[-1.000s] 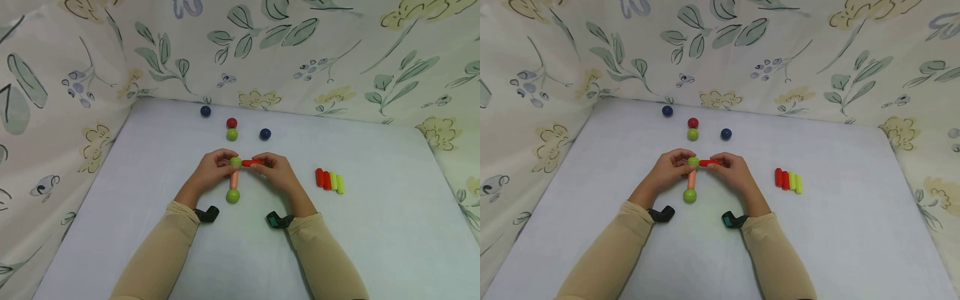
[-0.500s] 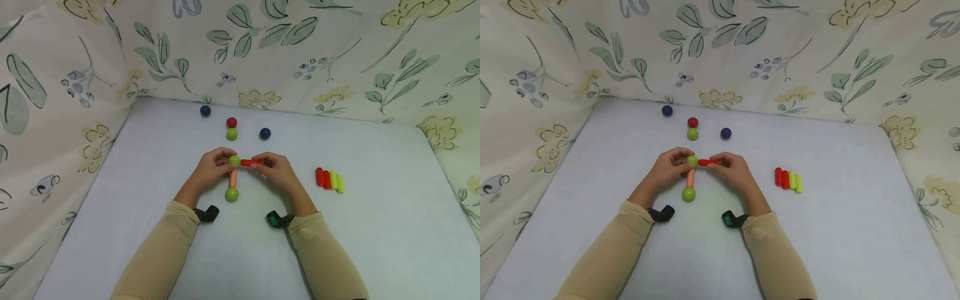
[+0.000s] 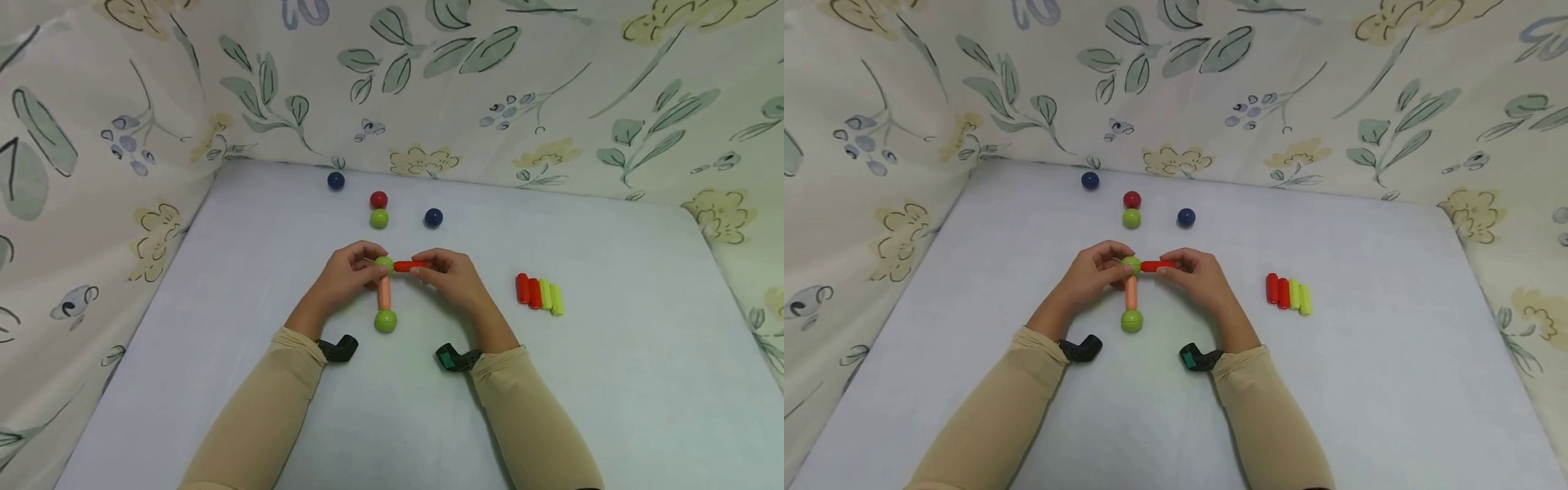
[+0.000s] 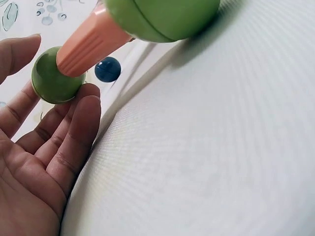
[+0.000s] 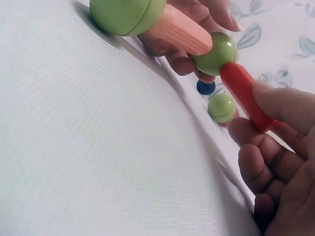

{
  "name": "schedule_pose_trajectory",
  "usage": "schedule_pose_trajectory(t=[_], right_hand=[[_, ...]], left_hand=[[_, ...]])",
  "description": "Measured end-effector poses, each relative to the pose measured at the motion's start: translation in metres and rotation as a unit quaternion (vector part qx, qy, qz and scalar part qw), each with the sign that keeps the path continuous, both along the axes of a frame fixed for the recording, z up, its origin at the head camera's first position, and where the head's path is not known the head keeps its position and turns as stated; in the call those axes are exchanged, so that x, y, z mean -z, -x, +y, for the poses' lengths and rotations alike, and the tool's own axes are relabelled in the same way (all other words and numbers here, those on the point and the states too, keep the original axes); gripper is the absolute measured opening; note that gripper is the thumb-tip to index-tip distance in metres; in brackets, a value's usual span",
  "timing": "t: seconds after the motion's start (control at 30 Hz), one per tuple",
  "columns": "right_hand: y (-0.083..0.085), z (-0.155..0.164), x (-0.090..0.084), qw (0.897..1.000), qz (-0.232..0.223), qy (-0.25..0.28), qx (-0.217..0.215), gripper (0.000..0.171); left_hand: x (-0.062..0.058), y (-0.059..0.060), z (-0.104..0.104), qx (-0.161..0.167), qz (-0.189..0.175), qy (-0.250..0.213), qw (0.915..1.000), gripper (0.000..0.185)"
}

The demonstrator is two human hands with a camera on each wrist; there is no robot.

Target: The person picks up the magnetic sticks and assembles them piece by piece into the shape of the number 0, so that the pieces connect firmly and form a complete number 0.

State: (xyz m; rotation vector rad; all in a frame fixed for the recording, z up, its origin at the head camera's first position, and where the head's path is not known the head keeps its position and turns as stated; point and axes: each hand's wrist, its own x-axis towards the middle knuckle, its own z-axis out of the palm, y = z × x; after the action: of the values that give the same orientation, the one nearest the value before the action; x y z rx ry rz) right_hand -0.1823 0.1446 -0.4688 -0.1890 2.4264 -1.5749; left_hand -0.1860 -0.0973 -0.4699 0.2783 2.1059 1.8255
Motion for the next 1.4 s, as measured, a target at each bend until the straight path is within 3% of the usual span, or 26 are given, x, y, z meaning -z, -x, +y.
schedule_pose_trajectory(t=[0.2,0.57,1.07,1.4], right_hand=[[0.0,0.0,-0.001,1.0,0.001,-0.011,-0.006,0.03],[-0.002,-0.004,0.001,1.0,0.018,-0.013,-0.014,0.025],[-0.009,-0.019,-0.006,1.0,0.006,-0.006,-0.026,0.031],[-0.009,-0.018,-0.004,0.999,0.021,0.013,-0.02,0.029]], left_hand=[[0.001,-0.001,0.0,0.007,0.008,0.004,0.9999,0.033],[0.003,0.0,-0.001,0.016,0.021,0.061,0.9978,0.029],[0.001,0.001,-0.002,0.04,0.041,0.058,0.9966,0.021],[0.004,0.003,-0.001,0.032,0.04,0.074,0.9959,0.023]])
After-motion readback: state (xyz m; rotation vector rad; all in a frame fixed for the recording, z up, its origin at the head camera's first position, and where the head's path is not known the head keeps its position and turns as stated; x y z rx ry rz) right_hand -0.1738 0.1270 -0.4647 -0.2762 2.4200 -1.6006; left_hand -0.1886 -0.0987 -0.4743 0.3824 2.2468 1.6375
